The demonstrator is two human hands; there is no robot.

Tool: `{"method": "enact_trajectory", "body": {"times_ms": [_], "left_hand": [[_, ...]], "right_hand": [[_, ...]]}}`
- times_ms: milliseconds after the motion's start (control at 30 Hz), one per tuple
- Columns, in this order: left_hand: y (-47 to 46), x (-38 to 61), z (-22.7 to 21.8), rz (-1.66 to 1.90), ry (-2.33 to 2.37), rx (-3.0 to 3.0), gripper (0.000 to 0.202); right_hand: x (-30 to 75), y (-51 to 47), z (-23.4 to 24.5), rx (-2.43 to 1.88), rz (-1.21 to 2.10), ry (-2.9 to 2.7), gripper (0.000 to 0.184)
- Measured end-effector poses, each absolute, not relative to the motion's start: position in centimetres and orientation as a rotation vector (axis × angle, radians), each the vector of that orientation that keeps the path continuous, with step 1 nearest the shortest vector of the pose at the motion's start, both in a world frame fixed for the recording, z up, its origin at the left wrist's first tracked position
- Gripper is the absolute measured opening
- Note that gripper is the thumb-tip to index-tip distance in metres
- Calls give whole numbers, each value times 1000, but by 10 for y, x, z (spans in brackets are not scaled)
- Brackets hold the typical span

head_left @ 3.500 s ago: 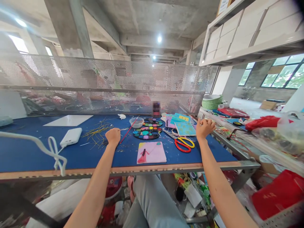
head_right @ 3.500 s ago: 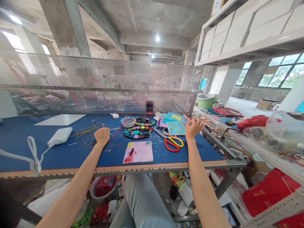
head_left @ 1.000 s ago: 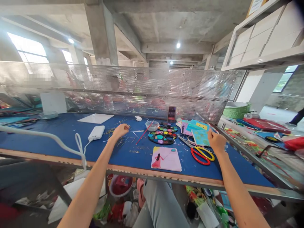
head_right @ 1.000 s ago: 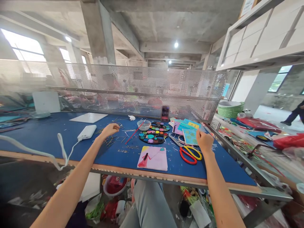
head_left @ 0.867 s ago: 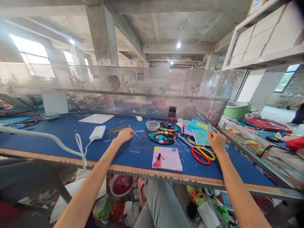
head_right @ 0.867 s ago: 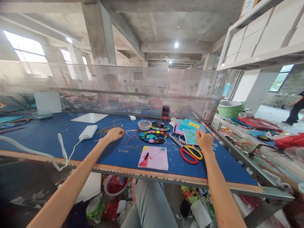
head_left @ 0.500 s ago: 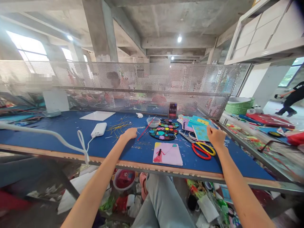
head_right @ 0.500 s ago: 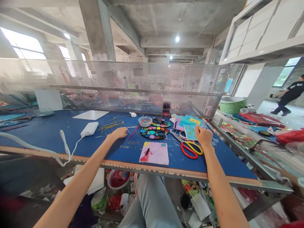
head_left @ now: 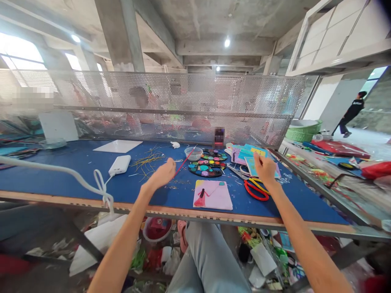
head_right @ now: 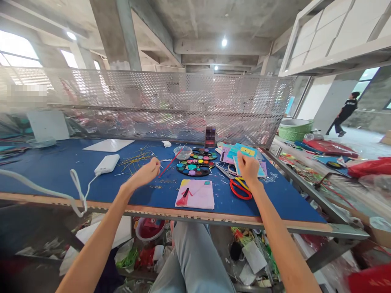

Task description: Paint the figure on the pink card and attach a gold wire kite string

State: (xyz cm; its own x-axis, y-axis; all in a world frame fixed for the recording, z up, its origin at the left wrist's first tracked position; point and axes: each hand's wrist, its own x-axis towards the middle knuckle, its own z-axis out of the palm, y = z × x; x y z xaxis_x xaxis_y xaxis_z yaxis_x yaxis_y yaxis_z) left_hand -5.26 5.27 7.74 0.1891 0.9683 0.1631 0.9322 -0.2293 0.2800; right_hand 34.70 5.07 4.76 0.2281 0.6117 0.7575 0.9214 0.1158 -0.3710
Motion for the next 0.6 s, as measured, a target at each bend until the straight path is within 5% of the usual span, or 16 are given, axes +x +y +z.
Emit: {"method": "enact_trajectory", "body": {"times_ms": [133, 267, 467, 600], "left_hand": [[15, -15, 47, 1070, 978, 1986, 19], [-11, 14, 27, 1253, 804, 1680, 30], [-6, -4, 34, 1280, 1008, 1856, 21], [35, -47, 53, 1200, 1827, 2271, 22]], "right_hand": [[270, 20, 66, -1165, 76, -1913, 52], [216, -10, 75, -865, 461, -2251, 31], [212, -3, 57, -926, 282, -2291, 14], [236, 22, 49, -1060, -89, -2293, 19]]}}
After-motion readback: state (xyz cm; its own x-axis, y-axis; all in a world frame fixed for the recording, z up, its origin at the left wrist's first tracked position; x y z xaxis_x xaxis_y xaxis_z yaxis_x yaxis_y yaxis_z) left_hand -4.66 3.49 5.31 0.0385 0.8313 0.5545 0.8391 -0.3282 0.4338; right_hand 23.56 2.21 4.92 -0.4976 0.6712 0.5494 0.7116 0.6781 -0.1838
